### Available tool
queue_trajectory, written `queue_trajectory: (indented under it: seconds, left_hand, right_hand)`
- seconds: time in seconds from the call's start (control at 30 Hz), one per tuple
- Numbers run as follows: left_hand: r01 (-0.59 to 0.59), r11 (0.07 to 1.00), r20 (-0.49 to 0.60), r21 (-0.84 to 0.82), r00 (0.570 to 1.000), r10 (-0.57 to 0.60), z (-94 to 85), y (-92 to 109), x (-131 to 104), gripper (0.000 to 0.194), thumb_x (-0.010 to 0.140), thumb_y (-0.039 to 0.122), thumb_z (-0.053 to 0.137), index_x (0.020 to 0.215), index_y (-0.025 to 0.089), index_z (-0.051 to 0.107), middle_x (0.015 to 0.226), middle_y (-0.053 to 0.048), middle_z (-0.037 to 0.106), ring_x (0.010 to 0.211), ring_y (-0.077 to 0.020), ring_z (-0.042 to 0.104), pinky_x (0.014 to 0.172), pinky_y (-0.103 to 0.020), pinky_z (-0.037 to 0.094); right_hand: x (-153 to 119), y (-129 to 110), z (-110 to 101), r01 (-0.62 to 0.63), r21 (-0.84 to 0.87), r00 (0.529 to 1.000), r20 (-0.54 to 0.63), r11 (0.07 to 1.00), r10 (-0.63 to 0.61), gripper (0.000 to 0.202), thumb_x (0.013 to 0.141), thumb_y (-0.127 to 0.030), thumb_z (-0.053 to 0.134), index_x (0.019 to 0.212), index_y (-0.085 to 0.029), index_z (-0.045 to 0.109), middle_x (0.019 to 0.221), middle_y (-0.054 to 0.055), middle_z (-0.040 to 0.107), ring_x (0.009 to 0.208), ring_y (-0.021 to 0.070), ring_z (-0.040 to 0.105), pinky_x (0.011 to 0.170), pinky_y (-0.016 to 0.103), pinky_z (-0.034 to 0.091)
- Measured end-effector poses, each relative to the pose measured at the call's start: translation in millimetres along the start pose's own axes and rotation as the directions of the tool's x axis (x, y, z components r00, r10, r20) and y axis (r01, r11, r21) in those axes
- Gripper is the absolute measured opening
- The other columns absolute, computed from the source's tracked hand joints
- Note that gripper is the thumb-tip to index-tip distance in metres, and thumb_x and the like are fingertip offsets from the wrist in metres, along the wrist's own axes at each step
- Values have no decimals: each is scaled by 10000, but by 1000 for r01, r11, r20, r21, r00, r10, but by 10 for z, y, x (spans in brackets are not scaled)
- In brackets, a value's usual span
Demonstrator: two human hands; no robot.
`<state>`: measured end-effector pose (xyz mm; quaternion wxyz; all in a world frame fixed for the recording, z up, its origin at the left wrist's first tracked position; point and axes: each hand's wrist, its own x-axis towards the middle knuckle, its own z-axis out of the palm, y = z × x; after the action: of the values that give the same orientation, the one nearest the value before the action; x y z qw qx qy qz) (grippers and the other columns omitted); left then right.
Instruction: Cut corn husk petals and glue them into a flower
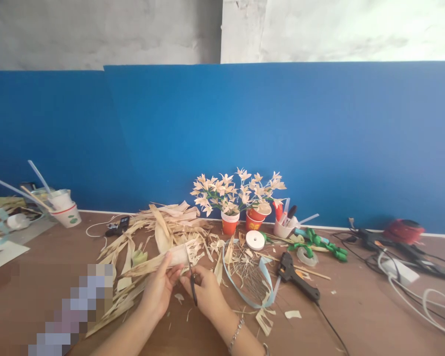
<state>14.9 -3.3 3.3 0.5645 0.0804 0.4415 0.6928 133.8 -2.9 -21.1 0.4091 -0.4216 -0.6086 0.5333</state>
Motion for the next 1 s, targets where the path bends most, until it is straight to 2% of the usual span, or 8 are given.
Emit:
queue_trajectory:
  seconds: [0.1,0.3,0.47,0.67,0.83,1.0]
  left_hand:
    - [3,1000,-9,1,1000,-3,0,2,4,49,788,121,638,801,92,601,634,-57,681,533,-124,663,457,-158,545]
    - [-15,1000,-37,13,999,15,-18,12,41,25,798,95,613,817,82,602,598,-33,664,498,-106,648,428,-143,527]
    - [-35,999,-20,40,999,35,-47,30,82,60,775,132,646,769,90,603,534,-6,633,431,-89,604,381,-133,492]
    - [-20,992,40,126,999,15,-55,14,68,134,764,200,667,737,81,611,505,-18,627,416,-90,587,376,-138,480]
    - [-33,990,48,136,998,27,-69,-7,87,195,709,247,720,740,84,618,523,-22,643,417,-88,588,377,-137,472]
    - [-46,990,61,130,997,39,-78,11,96,262,633,294,769,707,91,621,498,-10,635,388,-76,561,358,-131,442]
  right_hand:
    - [-3,-31,-16,-15,-27,1000,-3,1000,15,407,682,-520,677,634,-165,485,458,-67,433,389,49,364,363,170,281]
    - [-25,-91,-23,-182,-63,983,21,981,184,439,657,-585,647,664,-180,479,372,-82,437,276,61,357,277,170,263]
    - [-21,-105,-24,-226,-70,973,30,972,229,441,622,-577,671,660,-182,478,363,-89,439,273,61,367,264,164,288]
    - [-6,-104,-38,-192,0,981,30,981,192,414,643,-548,670,666,-181,480,361,-85,450,274,52,365,269,149,259]
    - [-12,-138,-29,-206,-33,978,-14,978,206,433,628,-574,668,641,-187,476,341,-94,408,261,54,344,252,156,250]
    - [-12,-135,-16,-217,-42,976,-9,975,217,441,611,-578,678,640,-186,477,352,-90,417,273,57,351,253,160,262]
